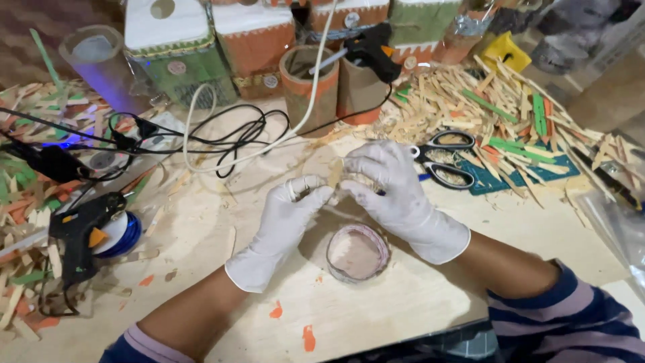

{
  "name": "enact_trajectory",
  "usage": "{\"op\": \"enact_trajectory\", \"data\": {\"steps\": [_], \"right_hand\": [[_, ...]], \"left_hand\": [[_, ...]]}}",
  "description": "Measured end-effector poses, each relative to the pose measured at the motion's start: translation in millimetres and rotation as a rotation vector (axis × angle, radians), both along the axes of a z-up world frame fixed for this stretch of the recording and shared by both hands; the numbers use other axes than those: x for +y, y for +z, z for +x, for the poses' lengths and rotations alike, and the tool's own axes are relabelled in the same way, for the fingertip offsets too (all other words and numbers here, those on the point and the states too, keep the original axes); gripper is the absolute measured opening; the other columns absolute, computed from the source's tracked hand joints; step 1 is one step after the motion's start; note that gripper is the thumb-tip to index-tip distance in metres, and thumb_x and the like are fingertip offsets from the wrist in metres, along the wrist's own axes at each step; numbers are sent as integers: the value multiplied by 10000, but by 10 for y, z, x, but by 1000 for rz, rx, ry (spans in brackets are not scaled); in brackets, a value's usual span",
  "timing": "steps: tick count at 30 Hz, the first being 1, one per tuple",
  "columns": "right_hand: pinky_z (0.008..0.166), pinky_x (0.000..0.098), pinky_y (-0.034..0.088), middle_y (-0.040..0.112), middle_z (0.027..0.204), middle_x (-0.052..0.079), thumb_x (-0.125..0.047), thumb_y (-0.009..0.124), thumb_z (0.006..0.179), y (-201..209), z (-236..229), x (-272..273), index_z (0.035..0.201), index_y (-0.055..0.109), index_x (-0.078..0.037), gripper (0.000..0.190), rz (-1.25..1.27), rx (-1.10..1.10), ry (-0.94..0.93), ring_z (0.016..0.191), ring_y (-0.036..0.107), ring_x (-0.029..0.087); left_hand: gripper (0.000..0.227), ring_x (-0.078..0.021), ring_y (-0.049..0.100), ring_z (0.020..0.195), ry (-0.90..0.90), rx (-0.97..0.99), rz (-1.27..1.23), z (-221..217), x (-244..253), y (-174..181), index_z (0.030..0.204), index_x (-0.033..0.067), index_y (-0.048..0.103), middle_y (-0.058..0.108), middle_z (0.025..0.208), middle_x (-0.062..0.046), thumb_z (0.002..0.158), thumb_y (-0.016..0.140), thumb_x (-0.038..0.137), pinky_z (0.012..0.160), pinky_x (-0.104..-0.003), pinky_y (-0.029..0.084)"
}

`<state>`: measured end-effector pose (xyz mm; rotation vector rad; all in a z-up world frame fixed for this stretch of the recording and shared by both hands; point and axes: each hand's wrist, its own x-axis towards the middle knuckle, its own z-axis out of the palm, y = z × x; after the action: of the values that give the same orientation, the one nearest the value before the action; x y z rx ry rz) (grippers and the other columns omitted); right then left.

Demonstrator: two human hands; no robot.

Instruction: Assembling a craft project by gluing wooden sticks onto cardboard tubes and trimming them with scissors.

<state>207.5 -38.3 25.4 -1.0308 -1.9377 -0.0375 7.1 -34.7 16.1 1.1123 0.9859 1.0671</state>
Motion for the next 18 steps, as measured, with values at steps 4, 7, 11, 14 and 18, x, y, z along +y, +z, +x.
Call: {"op": "enact_trajectory", "data": {"steps": [4,7,11,14,18], "right_hand": [[904,408,514,724,967,85,-296,764,916,-99,-88,-199,943,777,-105,193,-386,448,187,932,662,268],[909,359,524,720,979,96,-184,838,849,-74,-122,-235,952,788,-70,162,-507,640,221,934,653,202],[793,346,614,702,976,103,-64,826,830,28,-194,-302,969,782,-6,157,-650,862,329,890,681,173],[781,336,624,691,964,93,-34,833,816,59,-181,-353,986,786,4,180,-714,920,362,883,668,155],[841,325,590,684,937,75,-29,834,816,34,-171,-384,951,793,-23,141,-763,942,326,907,629,133]], "left_hand": [[93,-72,700,716,-37,90,-155,18,-164,198,958,120,797,753,752,-14,869,777,101,591,-198,587],[91,-74,656,713,-38,97,-134,27,-218,242,960,96,806,751,765,-28,870,792,88,619,-240,605],[33,-85,678,682,-72,118,-176,46,-227,135,907,110,782,743,724,-38,875,787,104,581,-239,608],[49,-96,679,691,-82,78,-178,53,-255,55,932,77,776,754,731,-77,884,775,83,621,-261,622],[108,-88,696,725,-89,29,-117,69,-341,123,1021,50,748,763,759,-89,916,740,74,700,-240,618]]}}
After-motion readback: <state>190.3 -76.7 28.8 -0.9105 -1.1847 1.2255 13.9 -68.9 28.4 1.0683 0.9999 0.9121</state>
